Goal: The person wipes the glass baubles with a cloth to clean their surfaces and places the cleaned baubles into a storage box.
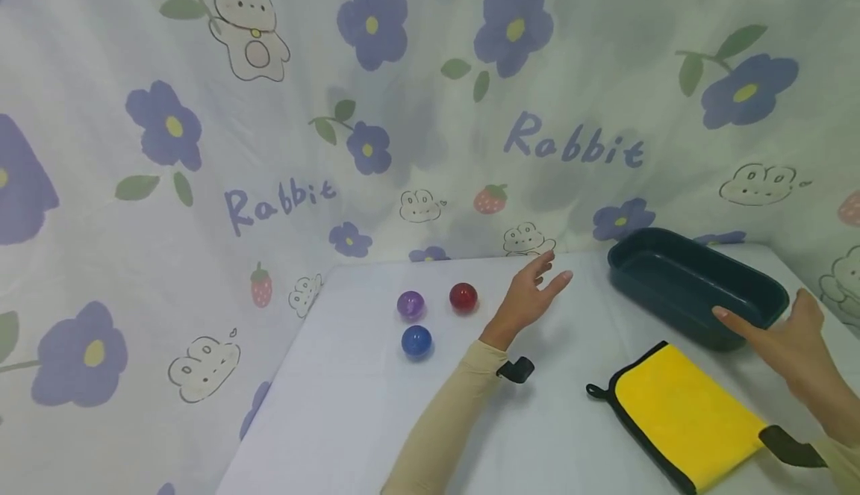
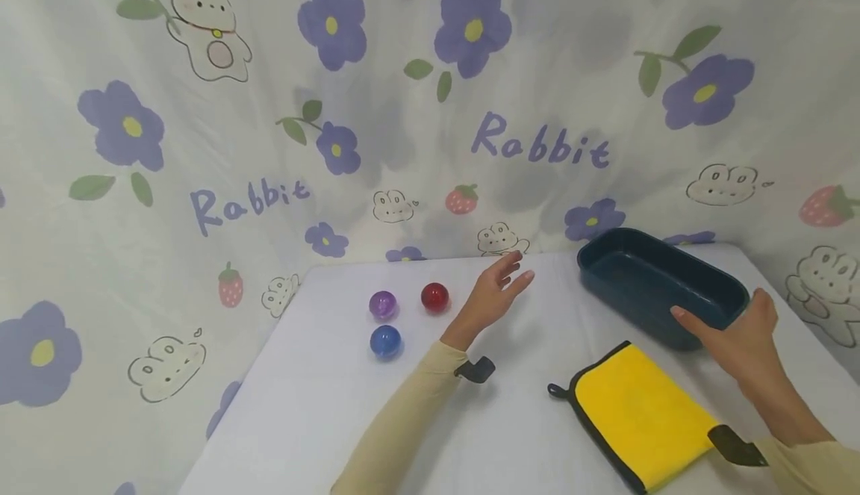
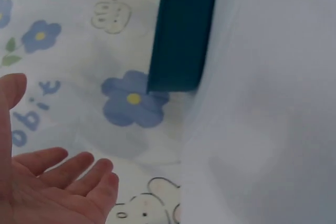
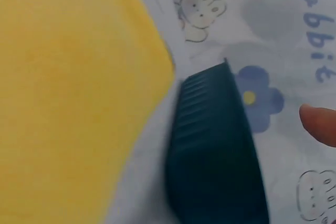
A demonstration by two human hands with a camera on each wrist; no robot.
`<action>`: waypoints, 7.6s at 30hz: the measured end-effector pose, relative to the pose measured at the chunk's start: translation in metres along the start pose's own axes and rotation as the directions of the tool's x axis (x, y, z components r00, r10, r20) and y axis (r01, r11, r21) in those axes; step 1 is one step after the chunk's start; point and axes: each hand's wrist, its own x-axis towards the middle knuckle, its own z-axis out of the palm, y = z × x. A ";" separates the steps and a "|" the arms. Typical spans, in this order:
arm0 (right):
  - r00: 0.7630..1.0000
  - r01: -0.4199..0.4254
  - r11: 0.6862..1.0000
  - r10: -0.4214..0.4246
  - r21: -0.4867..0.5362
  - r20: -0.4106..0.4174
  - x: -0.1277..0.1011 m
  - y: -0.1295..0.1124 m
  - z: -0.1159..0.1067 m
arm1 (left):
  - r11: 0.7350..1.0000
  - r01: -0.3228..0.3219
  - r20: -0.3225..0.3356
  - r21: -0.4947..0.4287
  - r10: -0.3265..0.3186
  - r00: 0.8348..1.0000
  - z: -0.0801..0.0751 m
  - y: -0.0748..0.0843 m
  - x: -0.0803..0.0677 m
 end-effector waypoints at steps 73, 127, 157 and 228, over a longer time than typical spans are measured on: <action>0.917 0.116 0.993 -0.113 0.016 0.382 0.033 0.020 0.014 | 0.976 0.218 0.078 0.011 -0.218 0.973 0.058 -0.011 0.021; 0.857 0.269 0.963 -0.228 -0.024 0.462 0.034 -0.034 0.078 | 0.975 0.219 -0.161 0.043 -0.209 0.965 -0.009 -0.038 -0.042; 0.829 0.320 0.945 -0.310 0.059 0.466 0.022 -0.051 0.104 | 0.979 0.185 -0.211 -0.086 -0.200 0.957 -0.029 -0.046 -0.071; 0.949 0.224 0.937 -0.147 -0.267 0.279 -0.020 0.019 0.027 | 0.969 0.157 -0.212 -0.190 -0.197 0.957 -0.045 -0.047 -0.103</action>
